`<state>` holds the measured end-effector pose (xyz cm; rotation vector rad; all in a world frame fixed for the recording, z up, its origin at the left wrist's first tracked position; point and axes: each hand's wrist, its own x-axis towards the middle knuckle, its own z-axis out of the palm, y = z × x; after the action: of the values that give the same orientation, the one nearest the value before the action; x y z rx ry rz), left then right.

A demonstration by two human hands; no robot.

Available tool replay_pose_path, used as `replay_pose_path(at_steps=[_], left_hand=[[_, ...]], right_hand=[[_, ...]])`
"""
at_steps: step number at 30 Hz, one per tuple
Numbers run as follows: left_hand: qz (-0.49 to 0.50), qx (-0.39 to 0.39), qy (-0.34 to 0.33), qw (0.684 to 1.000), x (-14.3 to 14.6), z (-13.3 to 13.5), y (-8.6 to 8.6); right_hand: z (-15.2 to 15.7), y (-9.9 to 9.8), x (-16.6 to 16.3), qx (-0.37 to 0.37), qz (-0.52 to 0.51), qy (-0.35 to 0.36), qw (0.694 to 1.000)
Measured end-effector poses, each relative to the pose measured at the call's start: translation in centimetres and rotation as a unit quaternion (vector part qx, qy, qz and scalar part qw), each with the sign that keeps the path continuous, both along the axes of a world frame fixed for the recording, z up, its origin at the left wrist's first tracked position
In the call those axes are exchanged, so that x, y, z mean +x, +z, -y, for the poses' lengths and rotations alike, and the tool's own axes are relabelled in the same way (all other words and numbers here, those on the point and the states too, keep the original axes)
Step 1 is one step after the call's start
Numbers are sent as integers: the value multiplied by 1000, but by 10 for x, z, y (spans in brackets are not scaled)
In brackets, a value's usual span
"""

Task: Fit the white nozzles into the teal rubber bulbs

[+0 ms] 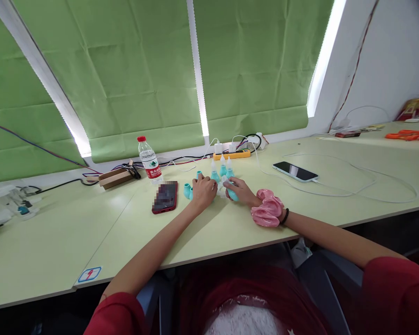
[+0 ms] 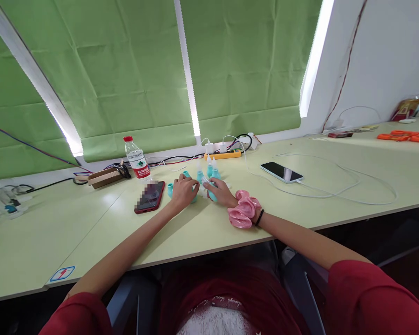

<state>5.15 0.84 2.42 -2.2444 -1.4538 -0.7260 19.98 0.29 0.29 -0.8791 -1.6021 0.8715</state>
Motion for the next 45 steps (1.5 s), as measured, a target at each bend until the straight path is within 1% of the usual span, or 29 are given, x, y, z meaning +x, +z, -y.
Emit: replay_pose_path(at_steps=[2, 3, 6, 8, 12, 14, 15, 17, 20, 22, 23, 24, 25, 26, 27, 28, 29, 30, 31, 32, 33, 34, 35, 36, 38, 41, 43, 45], left_hand=[[57, 14, -19, 998, 0, 7, 6], [87, 5, -31, 996, -1, 11, 10], [152, -66, -76, 983, 0, 24, 16], [170, -98, -96, 976, 2, 29, 17], [162, -118, -106, 974, 5, 29, 15], [173, -156, -138, 963, 5, 25, 13], [191, -188, -161, 950, 5, 23, 11], [254, -270, -202, 907, 4, 18, 9], [369, -389, -235, 811, 3, 12, 6], [424, -439, -238, 755, 2, 10, 8], [440, -459, -239, 734, 1, 10, 11], [449, -472, -239, 720, 0, 9, 14], [454, -475, -238, 715, -3, 10, 18], [455, -462, -236, 724, -5, 10, 22], [450, -430, -231, 748, -7, 11, 26], [434, -376, -219, 789, -9, 12, 30], [405, -303, -194, 841, -11, 12, 33], [356, -224, -163, 892, -11, 13, 34], [291, -147, -131, 936, -11, 12, 34], [215, -83, -102, 968, -10, 10, 33], [135, -38, -81, 987, -9, 8, 29], [63, -10, -67, 996, -8, 4, 25], [0, 1, -60, 998, -6, 0, 19], [-49, 1, -54, 997, -5, -4, 13], [-113, -14, -41, 993, -3, -10, 2], [-151, -27, -40, 987, -2, -12, -7], [-152, -15, -56, 987, -3, -7, -5], [-141, 1, -68, 988, -7, -1, 3]], right_hand=[[2, -2, 0, 21, 45, 24, 998], [3, -3, 0, 37, 70, 33, 996], [6, -5, -1, 89, 123, 29, 988], [7, -5, -2, 120, 143, 20, 982], [10, -3, -3, 166, 146, 19, 975], [12, -2, -4, 173, 145, 23, 974], [13, -1, -4, 172, 147, 25, 974], [15, 0, -5, 163, 150, 33, 975], [19, 2, -6, 165, 154, 30, 974], [22, 2, -6, 188, 163, 5, 969], [23, 3, -5, 203, 171, -9, 964], [24, 3, -4, 219, 177, -22, 959], [25, 4, -3, 232, 177, -37, 956], [25, 5, -2, 240, 170, -53, 954], [25, 6, -1, 241, 156, -68, 955], [24, 7, 0, 234, 137, -82, 959], [22, 8, 2, 218, 116, -94, 964], [20, 9, 3, 197, 96, -98, 971], [17, 9, 5, 172, 78, -94, 977], [14, 9, 7, 148, 60, -84, 984], [10, 8, 8, 127, 42, -71, 988], [6, 7, 9, 108, 25, -60, 992], [3, 5, 10, 94, 11, -51, 994], [-1, 4, 10, 84, 2, -45, 996], [-6, 0, 10, 69, -2, -41, 997], [-9, -2, 8, 58, 13, -52, 997], [-11, -1, 9, 59, 21, -73, 995], [-15, 2, 12, 73, 23, -103, 992]])
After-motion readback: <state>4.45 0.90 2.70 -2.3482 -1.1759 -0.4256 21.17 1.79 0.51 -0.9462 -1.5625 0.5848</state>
